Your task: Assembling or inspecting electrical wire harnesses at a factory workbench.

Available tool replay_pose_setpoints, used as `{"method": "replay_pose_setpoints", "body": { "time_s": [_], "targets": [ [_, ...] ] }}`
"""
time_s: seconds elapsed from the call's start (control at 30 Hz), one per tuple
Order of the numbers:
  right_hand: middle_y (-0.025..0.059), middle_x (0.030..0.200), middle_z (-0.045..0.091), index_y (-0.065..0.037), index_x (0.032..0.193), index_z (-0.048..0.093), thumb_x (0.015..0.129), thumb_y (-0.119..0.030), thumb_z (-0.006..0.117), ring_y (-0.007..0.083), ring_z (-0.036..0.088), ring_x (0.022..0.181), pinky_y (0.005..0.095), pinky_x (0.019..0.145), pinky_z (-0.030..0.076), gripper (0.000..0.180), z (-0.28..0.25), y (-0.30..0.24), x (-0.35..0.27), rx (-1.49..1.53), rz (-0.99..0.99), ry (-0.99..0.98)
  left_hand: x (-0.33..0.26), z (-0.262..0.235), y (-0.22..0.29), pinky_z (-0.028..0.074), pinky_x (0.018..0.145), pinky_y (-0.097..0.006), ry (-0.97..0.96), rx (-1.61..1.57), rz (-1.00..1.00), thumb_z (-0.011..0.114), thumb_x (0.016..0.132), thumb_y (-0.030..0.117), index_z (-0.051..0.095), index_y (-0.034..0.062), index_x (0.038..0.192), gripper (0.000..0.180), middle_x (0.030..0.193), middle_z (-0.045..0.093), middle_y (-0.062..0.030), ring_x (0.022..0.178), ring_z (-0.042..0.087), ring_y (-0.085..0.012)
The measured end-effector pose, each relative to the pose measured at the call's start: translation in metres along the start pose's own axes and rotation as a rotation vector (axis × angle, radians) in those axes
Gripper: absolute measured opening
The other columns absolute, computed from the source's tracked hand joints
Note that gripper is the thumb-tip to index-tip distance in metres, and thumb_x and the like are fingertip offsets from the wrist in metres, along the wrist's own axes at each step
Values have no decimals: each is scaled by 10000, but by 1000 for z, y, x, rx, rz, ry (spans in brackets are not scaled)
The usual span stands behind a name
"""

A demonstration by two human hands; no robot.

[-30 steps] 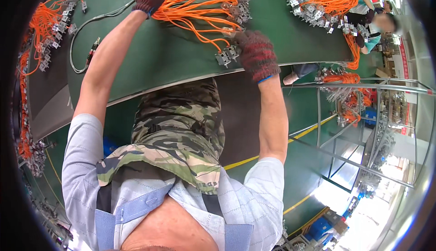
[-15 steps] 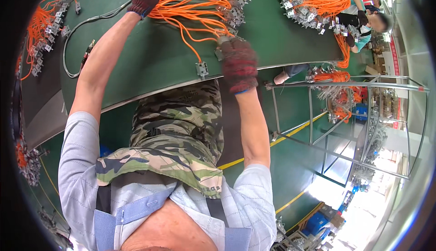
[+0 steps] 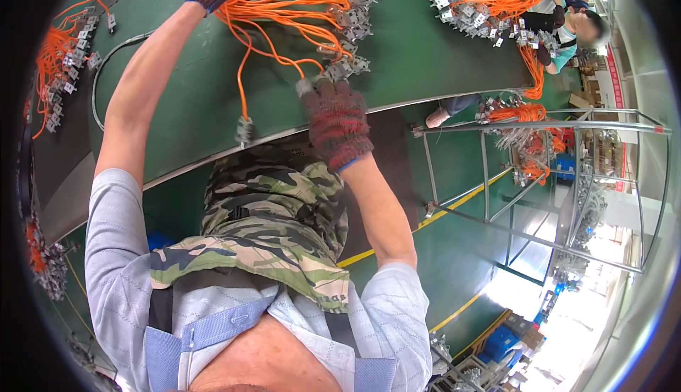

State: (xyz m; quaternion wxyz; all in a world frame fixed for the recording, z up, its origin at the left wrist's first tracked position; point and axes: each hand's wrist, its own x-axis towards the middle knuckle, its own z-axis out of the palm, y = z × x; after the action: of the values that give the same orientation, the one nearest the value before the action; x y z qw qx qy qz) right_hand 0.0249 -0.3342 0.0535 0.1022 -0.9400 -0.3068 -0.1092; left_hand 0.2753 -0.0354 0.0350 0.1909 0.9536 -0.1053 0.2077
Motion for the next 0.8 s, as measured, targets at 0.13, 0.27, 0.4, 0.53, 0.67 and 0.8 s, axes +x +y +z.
{"method": "replay_pose_setpoints", "body": {
  "time_s": [0.13, 0.27, 0.4, 0.53, 0.67, 0.8],
  "targets": [
    [148, 1135, 761, -115, 1280, 728, 883, -304, 812, 322, 724, 1075, 415, 915, 580, 447, 3, 18, -8, 565, 193, 148, -21, -11, -11, 582, 880, -387, 386, -382, 79, 689, 982, 217, 717, 84, 1291, 337, 1191, 777, -110, 1082, 748, -292],
    [190, 1200, 741, -100, 1360, 678, 897, -361, 805, 343, 716, 1103, 421, 920, 578, 546, 21, 94, 36, 492, 520, 326, -22, -2, -3, 575, 887, -366, 228, -656, -88, 691, 986, 207, 700, 86, 1329, 364, 1235, 768, -103, 1094, 745, -238],
    [217, 1191, 712, -87, 1334, 668, 910, -352, 786, 376, 709, 1062, 446, 909, 570, 513, 77, 118, 52, 549, 474, 414, -9, 6, -8, 570, 892, -381, 208, -469, -100, 680, 979, 207, 702, 78, 1318, 363, 1196, 772, -121, 1049, 749, -264],
    [209, 1137, 703, -96, 1299, 669, 920, -367, 776, 379, 704, 1025, 461, 890, 562, 478, 67, 33, 23, 841, 439, 154, 35, -7, -2, 561, 899, -419, 45, -25, -417, 676, 966, 198, 724, 51, 1219, 296, 1110, 782, -118, 1028, 738, -290],
    [206, 1157, 699, -49, 1322, 641, 912, -411, 787, 383, 700, 1005, 463, 900, 563, 567, 40, 22, 6, 801, 429, -185, 1, 12, 12, 562, 870, -434, 382, -488, -63, 761, 909, 286, 738, 41, 1177, 363, 1113, 782, -145, 1024, 737, -331],
    [218, 1300, 650, 29, 1406, 544, 857, -447, 843, 380, 670, 1138, 440, 959, 555, 785, 36, 64, 38, 432, 401, 480, 2, 22, -56, 583, 904, -405, 236, 254, 338, 746, 941, 178, 729, 84, 1218, 293, 1112, 779, -126, 1036, 746, -268]
  ]
}}
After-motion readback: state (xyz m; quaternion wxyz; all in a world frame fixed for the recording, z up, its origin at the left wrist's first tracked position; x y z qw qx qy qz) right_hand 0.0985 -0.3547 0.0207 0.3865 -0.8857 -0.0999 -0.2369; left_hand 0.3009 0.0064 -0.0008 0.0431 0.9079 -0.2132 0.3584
